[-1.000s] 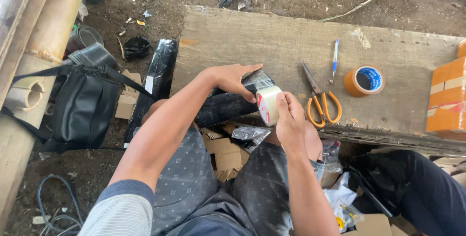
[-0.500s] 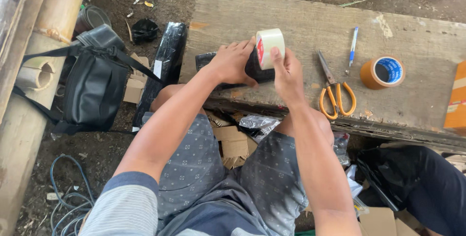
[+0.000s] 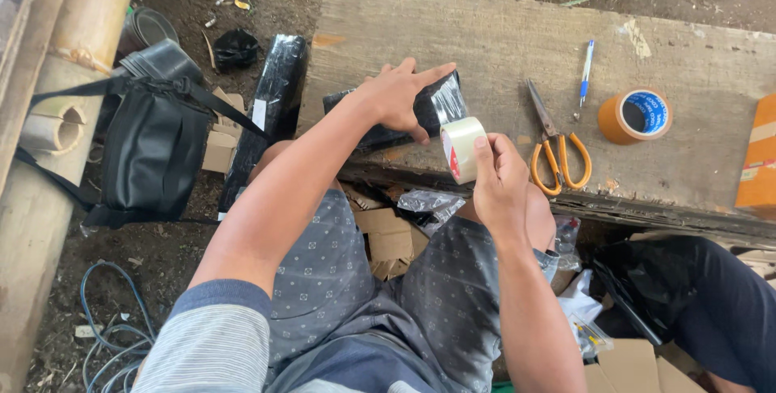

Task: The person wraps a black rectangular package with clear packing tape, smoothing the tape and rotating the package to cover all sides. They then write on a white label, place it on the package, and secure it with more tape.

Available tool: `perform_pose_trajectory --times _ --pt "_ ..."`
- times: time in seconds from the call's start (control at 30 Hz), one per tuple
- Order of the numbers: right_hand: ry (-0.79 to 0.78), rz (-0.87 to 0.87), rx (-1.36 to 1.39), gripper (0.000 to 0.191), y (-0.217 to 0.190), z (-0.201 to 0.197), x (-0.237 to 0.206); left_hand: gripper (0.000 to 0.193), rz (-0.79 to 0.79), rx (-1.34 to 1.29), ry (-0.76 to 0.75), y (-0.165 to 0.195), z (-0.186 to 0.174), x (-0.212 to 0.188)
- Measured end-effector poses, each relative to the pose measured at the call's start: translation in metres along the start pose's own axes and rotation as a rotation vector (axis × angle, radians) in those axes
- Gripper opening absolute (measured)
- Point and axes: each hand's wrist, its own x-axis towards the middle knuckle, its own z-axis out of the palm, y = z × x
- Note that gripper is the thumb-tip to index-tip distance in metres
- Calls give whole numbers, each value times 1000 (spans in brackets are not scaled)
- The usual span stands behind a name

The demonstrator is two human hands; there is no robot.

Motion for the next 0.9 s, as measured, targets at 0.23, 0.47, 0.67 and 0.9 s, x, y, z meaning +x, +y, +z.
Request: perform_pose_trajectory --times 0.23,0.47,0.67,0.9 --pt "17 82 -107 30 24 3 -2 135 31 -20 -21 -17 14 18" --pt "2 26 -157 31 40 7 2 135 401 -241 -14 -46 9 38" --pt "-55 103 372 36 21 11 -3 121 84 -515 -398 -61 12 42" --pt "-218 -173 261 36 -3 28 59 115 284 -126 128 -54 17 24"
